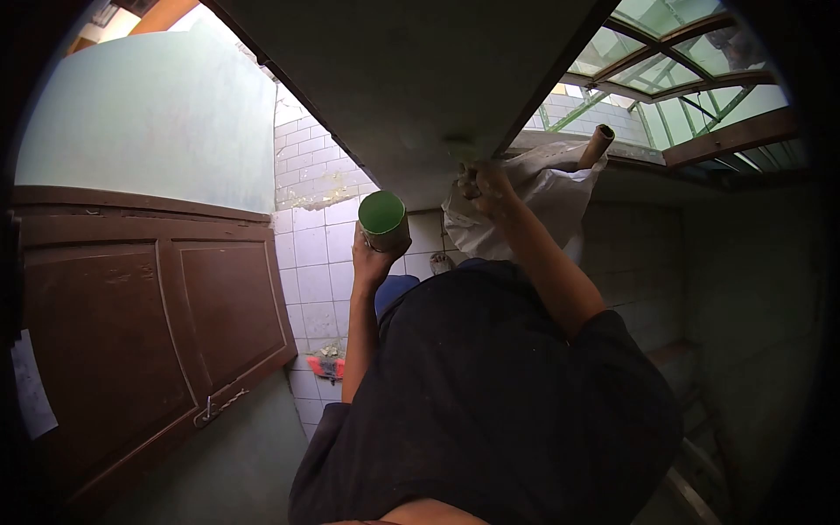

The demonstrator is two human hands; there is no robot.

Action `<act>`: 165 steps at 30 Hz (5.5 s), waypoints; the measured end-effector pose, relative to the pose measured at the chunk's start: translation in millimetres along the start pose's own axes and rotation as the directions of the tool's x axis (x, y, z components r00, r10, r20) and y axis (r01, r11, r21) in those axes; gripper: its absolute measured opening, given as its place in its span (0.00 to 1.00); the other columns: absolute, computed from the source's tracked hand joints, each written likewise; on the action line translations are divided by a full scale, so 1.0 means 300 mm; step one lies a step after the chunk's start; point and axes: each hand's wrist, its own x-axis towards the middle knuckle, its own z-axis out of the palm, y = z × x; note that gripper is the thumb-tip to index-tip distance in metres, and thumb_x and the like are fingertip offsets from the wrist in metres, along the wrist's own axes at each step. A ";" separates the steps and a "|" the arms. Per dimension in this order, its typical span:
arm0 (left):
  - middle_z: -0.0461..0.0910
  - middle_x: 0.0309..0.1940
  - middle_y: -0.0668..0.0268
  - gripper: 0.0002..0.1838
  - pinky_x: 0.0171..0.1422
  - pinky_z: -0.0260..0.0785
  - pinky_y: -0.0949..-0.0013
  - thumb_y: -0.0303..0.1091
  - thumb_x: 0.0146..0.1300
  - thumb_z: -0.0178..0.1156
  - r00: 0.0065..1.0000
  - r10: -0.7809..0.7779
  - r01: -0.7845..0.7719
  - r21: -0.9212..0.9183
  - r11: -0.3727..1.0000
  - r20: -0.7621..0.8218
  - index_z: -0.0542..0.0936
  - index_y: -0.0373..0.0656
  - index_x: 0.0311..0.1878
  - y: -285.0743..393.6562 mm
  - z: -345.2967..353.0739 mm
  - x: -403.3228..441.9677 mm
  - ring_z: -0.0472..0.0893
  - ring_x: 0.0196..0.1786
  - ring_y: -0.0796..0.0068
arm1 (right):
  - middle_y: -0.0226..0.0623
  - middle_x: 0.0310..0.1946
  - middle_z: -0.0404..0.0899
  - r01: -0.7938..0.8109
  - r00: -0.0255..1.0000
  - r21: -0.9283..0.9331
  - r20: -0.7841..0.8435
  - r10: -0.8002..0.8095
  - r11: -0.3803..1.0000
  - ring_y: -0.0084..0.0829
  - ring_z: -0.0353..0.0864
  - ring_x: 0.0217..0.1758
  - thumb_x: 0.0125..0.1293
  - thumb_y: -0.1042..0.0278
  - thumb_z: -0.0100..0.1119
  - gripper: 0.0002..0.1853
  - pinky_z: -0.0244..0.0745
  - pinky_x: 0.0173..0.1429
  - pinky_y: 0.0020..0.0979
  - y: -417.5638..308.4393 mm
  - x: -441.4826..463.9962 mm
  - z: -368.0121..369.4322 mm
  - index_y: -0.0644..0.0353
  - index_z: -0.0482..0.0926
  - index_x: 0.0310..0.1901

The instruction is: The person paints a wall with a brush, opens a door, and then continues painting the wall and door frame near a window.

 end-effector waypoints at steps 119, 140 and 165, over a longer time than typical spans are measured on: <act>0.86 0.56 0.59 0.38 0.63 0.80 0.59 0.33 0.52 0.86 0.971 0.081 -0.066 -0.072 0.995 0.224 0.78 0.42 0.65 0.045 -0.382 0.005 0.87 0.57 0.65 | 0.23 0.18 0.67 0.033 0.983 -0.071 -0.177 -0.045 0.997 0.18 0.62 0.13 0.78 0.55 0.61 0.16 0.51 0.17 0.27 0.367 0.056 0.294 0.52 0.74 0.31; 0.87 0.56 0.59 0.38 0.62 0.80 0.59 0.32 0.52 0.86 0.984 0.088 -0.086 -0.017 0.996 0.154 0.77 0.42 0.65 0.043 -0.500 -0.026 0.87 0.57 0.64 | 0.26 0.19 0.71 0.155 0.939 -0.323 -0.246 -0.241 0.933 0.19 0.66 0.13 0.80 0.52 0.59 0.18 0.56 0.17 0.27 0.523 0.140 0.291 0.55 0.76 0.35; 0.87 0.56 0.58 0.38 0.61 0.80 0.59 0.33 0.51 0.86 0.985 0.079 -0.078 -0.006 0.997 0.151 0.77 0.41 0.64 0.009 -0.526 -0.014 0.87 0.57 0.63 | 0.24 0.17 0.68 0.274 0.937 -0.350 -0.111 -0.330 0.896 0.20 0.64 0.12 0.84 0.51 0.56 0.19 0.54 0.16 0.28 0.591 0.140 0.374 0.54 0.74 0.35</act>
